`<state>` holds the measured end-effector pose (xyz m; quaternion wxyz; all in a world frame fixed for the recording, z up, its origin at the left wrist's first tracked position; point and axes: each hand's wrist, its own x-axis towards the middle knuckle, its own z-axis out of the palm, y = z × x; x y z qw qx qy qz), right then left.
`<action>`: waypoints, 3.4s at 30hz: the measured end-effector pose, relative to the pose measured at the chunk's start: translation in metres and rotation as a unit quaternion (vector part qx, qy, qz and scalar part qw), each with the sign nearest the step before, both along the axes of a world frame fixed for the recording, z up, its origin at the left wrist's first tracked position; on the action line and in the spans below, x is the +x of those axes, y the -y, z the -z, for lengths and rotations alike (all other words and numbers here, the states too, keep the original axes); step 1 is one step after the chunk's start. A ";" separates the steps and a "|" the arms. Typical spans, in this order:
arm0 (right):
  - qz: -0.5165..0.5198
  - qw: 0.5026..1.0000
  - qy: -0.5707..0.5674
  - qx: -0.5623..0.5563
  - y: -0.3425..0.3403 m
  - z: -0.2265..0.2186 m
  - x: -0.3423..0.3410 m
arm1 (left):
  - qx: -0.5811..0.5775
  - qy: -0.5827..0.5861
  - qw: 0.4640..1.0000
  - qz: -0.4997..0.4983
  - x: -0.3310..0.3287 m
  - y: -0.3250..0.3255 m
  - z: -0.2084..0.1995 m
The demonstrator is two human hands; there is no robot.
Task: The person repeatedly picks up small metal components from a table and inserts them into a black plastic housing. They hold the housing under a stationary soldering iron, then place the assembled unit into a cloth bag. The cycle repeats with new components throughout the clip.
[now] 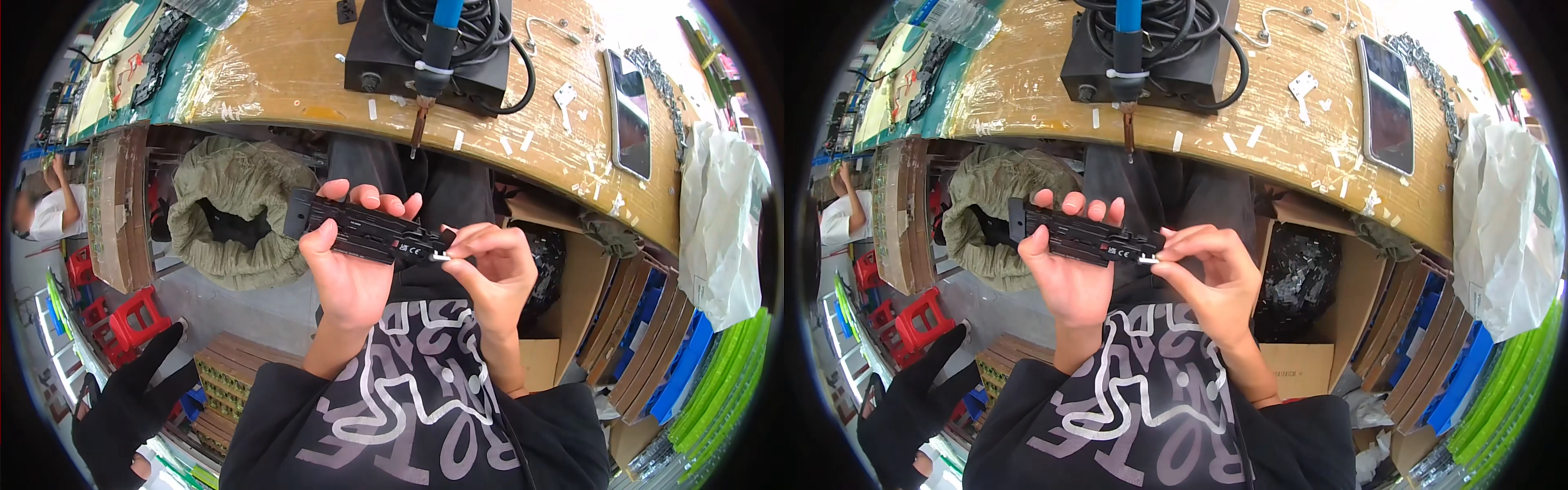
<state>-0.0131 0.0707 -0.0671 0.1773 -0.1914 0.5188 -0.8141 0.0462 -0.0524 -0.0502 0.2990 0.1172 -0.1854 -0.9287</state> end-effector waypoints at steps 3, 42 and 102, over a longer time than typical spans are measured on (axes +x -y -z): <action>-0.004 0.999 0.040 0.003 0.001 -0.004 0.002 | -0.011 -0.007 1.000 -0.008 0.003 -0.001 -0.001; -0.028 0.984 -0.134 0.113 -0.004 0.008 -0.021 | 0.113 0.069 0.935 0.328 0.029 0.026 0.039; -0.195 0.940 0.246 0.136 0.013 -0.003 -0.012 | -0.313 0.286 0.893 0.147 -0.021 0.027 0.014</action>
